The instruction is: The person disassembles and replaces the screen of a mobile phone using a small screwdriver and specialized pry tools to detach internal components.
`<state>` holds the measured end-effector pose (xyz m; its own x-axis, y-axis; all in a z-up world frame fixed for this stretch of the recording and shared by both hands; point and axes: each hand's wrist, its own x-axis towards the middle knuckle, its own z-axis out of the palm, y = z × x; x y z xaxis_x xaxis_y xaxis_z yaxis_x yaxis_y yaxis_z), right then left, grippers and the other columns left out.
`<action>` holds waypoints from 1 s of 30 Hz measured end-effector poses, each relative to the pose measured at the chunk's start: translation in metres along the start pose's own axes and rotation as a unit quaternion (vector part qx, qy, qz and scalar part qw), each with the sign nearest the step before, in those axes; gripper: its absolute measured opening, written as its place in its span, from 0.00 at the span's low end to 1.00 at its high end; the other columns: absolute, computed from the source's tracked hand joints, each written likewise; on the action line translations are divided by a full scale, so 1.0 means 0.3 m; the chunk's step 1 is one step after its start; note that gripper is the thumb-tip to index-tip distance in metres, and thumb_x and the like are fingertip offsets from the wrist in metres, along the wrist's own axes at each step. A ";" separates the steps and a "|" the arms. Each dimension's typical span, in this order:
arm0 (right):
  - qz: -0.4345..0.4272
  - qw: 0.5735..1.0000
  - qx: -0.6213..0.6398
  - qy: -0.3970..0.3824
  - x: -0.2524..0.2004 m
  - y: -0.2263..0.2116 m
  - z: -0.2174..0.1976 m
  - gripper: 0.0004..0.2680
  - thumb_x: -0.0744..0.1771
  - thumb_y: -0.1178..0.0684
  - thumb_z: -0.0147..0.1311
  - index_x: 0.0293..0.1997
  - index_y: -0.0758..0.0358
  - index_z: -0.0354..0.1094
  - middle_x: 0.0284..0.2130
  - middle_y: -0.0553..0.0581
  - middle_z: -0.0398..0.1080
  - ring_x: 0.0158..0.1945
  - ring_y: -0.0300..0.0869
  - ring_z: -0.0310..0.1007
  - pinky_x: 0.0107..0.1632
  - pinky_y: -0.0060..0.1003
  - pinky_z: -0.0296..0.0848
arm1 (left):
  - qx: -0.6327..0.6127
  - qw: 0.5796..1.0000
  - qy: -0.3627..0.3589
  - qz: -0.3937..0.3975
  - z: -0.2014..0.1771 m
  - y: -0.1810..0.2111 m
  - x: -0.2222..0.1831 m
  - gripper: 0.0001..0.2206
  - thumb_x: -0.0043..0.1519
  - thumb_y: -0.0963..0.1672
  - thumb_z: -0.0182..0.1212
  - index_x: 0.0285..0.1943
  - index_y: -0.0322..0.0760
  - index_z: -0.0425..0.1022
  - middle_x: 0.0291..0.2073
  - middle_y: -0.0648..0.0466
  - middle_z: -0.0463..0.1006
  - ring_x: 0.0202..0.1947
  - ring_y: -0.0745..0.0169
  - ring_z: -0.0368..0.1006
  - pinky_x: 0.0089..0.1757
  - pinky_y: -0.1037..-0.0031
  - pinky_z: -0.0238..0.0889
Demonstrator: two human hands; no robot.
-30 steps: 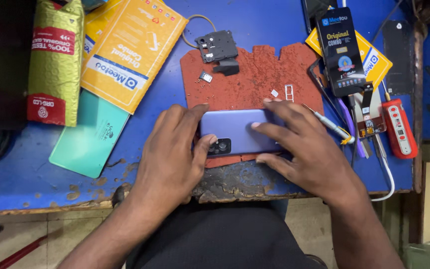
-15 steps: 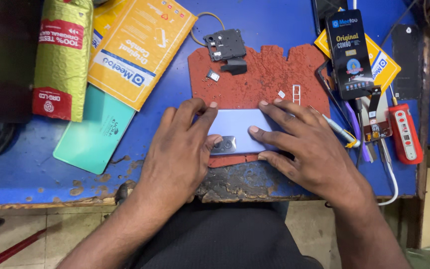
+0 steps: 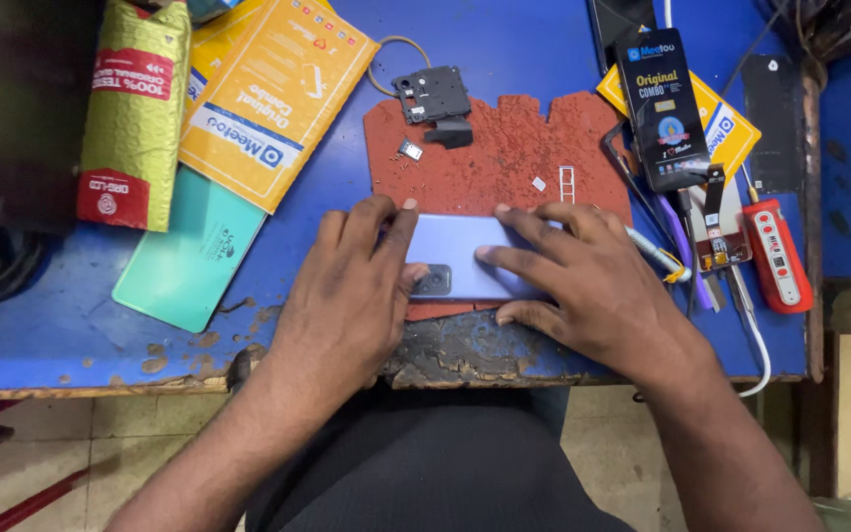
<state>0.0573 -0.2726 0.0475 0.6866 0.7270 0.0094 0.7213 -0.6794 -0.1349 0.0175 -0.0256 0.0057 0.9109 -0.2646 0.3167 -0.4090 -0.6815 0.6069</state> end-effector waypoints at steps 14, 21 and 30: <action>0.016 0.998 0.049 0.039 0.006 0.013 -0.039 0.14 0.63 0.56 0.57 0.54 0.61 0.73 0.44 0.58 0.78 0.48 0.49 0.78 0.53 0.47 0.73 | -0.069 0.990 0.009 0.119 -0.011 -0.025 0.066 0.17 0.57 0.40 0.62 0.55 0.29 0.74 0.51 0.44 0.77 0.55 0.42 0.71 0.54 0.55 0.64; 0.005 0.978 0.045 0.203 0.040 -0.063 -0.013 0.10 0.65 0.54 0.67 0.46 0.64 0.75 0.38 0.58 0.78 0.41 0.49 0.79 0.43 0.42 0.73 | -0.106 0.992 -0.006 0.071 0.003 -0.037 0.105 0.13 0.58 0.36 0.56 0.51 0.32 0.75 0.40 0.44 0.80 0.42 0.40 0.77 0.42 0.55 0.69; 0.035 0.965 0.076 0.247 0.038 -0.076 -0.010 0.09 0.65 0.59 0.68 0.47 0.67 0.76 0.33 0.58 0.77 0.37 0.46 0.78 0.41 0.39 0.74 | -0.151 0.985 0.042 0.075 -0.008 -0.022 0.109 0.17 0.59 0.37 0.61 0.58 0.32 0.75 0.45 0.44 0.81 0.44 0.44 0.78 0.43 0.61 0.71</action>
<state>0.0490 -0.2490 0.0538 0.7194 0.5190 0.4616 0.6762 -0.6751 -0.2948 0.0499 -0.0283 0.0139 0.8366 -0.2799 0.4708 -0.5475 -0.4022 0.7338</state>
